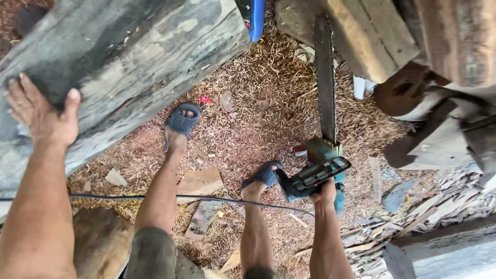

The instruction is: Measure a large piece of lumber with a tape measure and shape/plane it using an electric planer.

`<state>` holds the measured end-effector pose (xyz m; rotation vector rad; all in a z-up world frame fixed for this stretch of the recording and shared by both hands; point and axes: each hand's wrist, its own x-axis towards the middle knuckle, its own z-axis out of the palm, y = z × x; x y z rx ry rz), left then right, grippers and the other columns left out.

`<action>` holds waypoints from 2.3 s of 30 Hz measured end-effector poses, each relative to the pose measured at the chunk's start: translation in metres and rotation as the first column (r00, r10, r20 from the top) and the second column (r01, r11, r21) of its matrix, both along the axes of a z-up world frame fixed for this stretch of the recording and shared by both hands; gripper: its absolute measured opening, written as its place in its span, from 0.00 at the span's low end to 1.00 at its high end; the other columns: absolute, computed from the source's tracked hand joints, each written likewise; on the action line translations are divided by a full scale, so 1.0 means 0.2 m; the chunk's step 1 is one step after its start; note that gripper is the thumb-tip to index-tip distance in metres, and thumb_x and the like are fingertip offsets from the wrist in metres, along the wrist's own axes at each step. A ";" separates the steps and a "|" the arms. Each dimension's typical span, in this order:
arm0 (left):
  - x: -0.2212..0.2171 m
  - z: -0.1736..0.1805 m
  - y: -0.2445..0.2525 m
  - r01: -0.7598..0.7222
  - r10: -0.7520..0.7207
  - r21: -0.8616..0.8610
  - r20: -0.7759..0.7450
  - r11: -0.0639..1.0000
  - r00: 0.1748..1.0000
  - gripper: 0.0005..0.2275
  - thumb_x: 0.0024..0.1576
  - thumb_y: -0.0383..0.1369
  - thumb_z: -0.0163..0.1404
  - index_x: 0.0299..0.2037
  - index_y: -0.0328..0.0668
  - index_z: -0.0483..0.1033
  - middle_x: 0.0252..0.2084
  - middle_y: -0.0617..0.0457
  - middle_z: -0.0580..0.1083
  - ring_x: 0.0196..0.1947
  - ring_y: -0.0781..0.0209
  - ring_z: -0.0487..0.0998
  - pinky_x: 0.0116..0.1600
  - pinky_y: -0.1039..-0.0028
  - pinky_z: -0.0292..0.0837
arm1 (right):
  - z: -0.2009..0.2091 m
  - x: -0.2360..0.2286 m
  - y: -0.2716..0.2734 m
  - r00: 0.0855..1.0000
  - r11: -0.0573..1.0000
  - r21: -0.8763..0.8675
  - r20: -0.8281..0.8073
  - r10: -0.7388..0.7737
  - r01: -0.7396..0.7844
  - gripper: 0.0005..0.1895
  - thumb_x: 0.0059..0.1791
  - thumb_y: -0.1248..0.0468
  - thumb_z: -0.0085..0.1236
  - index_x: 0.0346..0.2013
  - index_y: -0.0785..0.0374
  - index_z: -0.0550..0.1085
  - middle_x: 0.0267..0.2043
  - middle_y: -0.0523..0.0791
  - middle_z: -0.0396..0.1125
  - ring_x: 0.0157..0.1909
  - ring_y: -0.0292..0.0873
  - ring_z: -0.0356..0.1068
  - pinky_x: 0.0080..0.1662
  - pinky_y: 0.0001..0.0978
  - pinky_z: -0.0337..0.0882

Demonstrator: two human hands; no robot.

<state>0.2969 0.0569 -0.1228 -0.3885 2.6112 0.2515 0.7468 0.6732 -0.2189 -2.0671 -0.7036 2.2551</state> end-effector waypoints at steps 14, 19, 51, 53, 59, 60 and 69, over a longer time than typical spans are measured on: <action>0.12 -0.10 -0.18 0.130 -0.119 0.093 -0.114 0.987 0.986 0.51 0.63 0.70 0.40 0.82 0.32 0.40 0.82 0.25 0.40 0.80 0.24 0.33 0.75 0.32 0.24 | -0.28 -0.07 -0.23 0.758 0.971 0.101 0.645 0.101 -0.215 0.16 0.54 0.57 0.57 0.53 0.60 0.71 0.36 0.45 0.66 0.33 0.45 0.64 0.34 0.41 0.68; 0.13 0.04 -0.32 -0.041 0.059 0.093 -0.200 0.995 0.978 0.43 0.62 0.67 0.37 0.77 0.41 0.57 0.75 0.36 0.55 0.78 0.36 0.49 0.80 0.39 0.36 | 0.07 -0.88 -0.20 0.776 0.565 0.556 0.561 0.287 -0.610 0.12 0.55 0.64 0.56 0.51 0.64 0.66 0.39 0.43 0.65 0.34 0.40 0.61 0.33 0.32 0.62; 0.50 -0.03 -1.57 -0.865 0.809 -0.033 -0.339 0.500 0.480 0.48 0.55 0.72 0.52 0.76 0.43 0.60 0.79 0.34 0.50 0.79 0.28 0.39 0.77 0.33 0.29 | 0.20 -3.26 -0.55 0.103 -0.200 0.371 0.656 0.748 -0.907 0.43 0.52 0.42 0.59 0.71 0.68 0.61 0.66 0.51 0.64 0.61 0.46 0.64 0.59 0.43 0.67; 0.52 -0.05 -1.57 -0.860 0.808 -0.042 -0.322 0.509 0.494 0.49 0.55 0.73 0.52 0.76 0.43 0.60 0.79 0.34 0.50 0.79 0.27 0.39 0.77 0.32 0.29 | 0.25 -3.25 -0.62 0.087 -0.237 0.346 0.708 0.701 -0.908 0.41 0.54 0.43 0.59 0.70 0.68 0.62 0.65 0.51 0.64 0.61 0.46 0.64 0.59 0.43 0.66; 0.62 -0.12 -1.62 -0.840 0.783 -0.114 -0.315 0.530 0.537 0.50 0.54 0.76 0.51 0.77 0.46 0.61 0.80 0.36 0.52 0.80 0.29 0.42 0.77 0.32 0.32 | 0.27 -3.23 -0.71 0.137 -0.222 0.433 0.658 0.741 -0.874 0.36 0.53 0.47 0.60 0.69 0.65 0.62 0.63 0.47 0.65 0.61 0.42 0.63 0.60 0.36 0.63; 0.64 -0.14 -1.63 -0.841 0.782 -0.138 -0.316 0.523 0.537 0.50 0.54 0.76 0.50 0.77 0.47 0.62 0.80 0.37 0.52 0.80 0.29 0.43 0.77 0.31 0.32 | 0.28 -3.22 -0.71 0.132 -0.240 0.459 0.641 0.757 -0.855 0.35 0.54 0.48 0.61 0.68 0.67 0.64 0.63 0.48 0.66 0.61 0.43 0.64 0.61 0.35 0.63; 0.64 -0.15 -1.67 -0.838 0.762 -0.142 -0.359 0.527 0.540 0.49 0.54 0.77 0.51 0.75 0.47 0.64 0.79 0.36 0.53 0.79 0.31 0.45 0.77 0.32 0.34 | 0.18 -3.14 -0.56 0.042 -0.473 0.359 0.829 0.557 -0.805 0.39 0.56 0.44 0.65 0.69 0.68 0.64 0.64 0.53 0.64 0.63 0.48 0.61 0.63 0.41 0.60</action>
